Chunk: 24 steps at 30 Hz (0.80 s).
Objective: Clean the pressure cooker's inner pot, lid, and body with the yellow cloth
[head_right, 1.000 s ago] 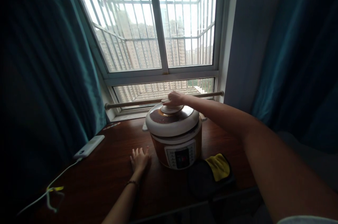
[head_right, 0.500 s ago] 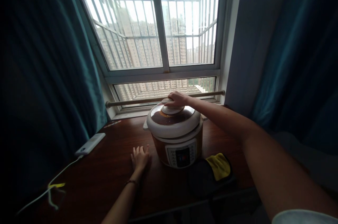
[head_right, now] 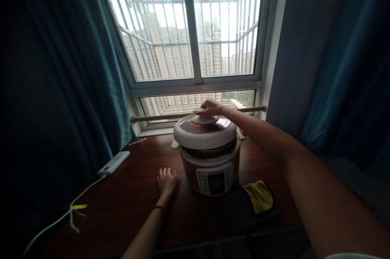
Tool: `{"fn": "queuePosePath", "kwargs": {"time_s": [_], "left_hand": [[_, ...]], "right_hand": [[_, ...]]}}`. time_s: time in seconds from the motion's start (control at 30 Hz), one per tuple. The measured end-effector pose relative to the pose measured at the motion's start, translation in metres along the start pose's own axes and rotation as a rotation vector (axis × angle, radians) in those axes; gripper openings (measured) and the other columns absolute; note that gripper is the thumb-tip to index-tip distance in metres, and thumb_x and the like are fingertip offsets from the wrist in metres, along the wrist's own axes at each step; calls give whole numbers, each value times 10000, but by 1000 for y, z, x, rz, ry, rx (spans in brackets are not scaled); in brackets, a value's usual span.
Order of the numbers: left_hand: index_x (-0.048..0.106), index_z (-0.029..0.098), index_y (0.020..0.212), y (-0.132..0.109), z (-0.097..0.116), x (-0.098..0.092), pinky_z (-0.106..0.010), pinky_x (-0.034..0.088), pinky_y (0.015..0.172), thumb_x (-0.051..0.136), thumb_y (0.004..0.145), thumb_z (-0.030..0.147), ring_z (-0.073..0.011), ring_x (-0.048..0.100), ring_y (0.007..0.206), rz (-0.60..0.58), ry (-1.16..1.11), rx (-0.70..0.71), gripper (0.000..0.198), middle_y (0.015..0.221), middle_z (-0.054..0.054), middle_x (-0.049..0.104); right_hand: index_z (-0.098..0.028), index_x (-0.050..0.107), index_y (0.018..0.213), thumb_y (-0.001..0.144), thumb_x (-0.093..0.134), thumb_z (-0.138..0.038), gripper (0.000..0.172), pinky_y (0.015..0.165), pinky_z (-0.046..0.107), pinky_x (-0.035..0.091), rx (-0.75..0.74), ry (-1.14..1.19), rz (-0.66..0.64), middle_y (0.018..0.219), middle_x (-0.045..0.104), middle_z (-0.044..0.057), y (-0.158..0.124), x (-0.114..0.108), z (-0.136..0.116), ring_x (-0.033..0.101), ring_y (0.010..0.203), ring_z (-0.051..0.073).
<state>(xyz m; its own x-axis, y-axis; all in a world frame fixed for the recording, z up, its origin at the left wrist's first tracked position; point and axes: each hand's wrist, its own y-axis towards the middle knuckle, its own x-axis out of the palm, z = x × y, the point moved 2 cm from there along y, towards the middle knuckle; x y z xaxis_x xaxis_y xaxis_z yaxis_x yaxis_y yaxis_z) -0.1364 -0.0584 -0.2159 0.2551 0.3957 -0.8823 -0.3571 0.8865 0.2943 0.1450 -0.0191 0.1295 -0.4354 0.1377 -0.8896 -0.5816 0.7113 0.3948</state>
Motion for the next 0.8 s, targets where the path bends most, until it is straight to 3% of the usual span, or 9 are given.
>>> {"fn": "queuePosePath", "kwargs": {"time_s": [0.17,0.3,0.53,0.8], "left_hand": [[540,97,1164,1,-2,2,-453,170,1068,227,866,527,-286,186,1348,4,-14,3,610,1357,-163,423],[544,99,1156,1,-2,3,-454,154,1073,235,864,526,-284,177,1351,7,-27,6,603,1359,-163,421],[553,97,1142,1,-3,5,-461,147,1075,239,861,534,-286,184,1349,18,-56,6,607,1349,-171,431],[539,66,1153,2,-4,6,-483,162,1064,279,848,538,-305,207,1336,60,-119,17,619,1324,-195,449]], "right_hand": [[-124,566,569,684,522,-657,546,512,251,248,167,205,153,496,425,-23,0,-32,5,347,492,77],[-132,543,529,690,505,-671,564,508,259,259,182,230,188,470,434,-13,-5,-52,6,350,471,78],[-141,527,482,683,507,-661,558,525,272,227,209,5,193,458,362,-33,-19,-36,3,306,494,80],[-136,561,502,692,507,-642,544,531,262,251,210,-8,149,458,420,-25,-24,-22,6,354,486,83]]}}
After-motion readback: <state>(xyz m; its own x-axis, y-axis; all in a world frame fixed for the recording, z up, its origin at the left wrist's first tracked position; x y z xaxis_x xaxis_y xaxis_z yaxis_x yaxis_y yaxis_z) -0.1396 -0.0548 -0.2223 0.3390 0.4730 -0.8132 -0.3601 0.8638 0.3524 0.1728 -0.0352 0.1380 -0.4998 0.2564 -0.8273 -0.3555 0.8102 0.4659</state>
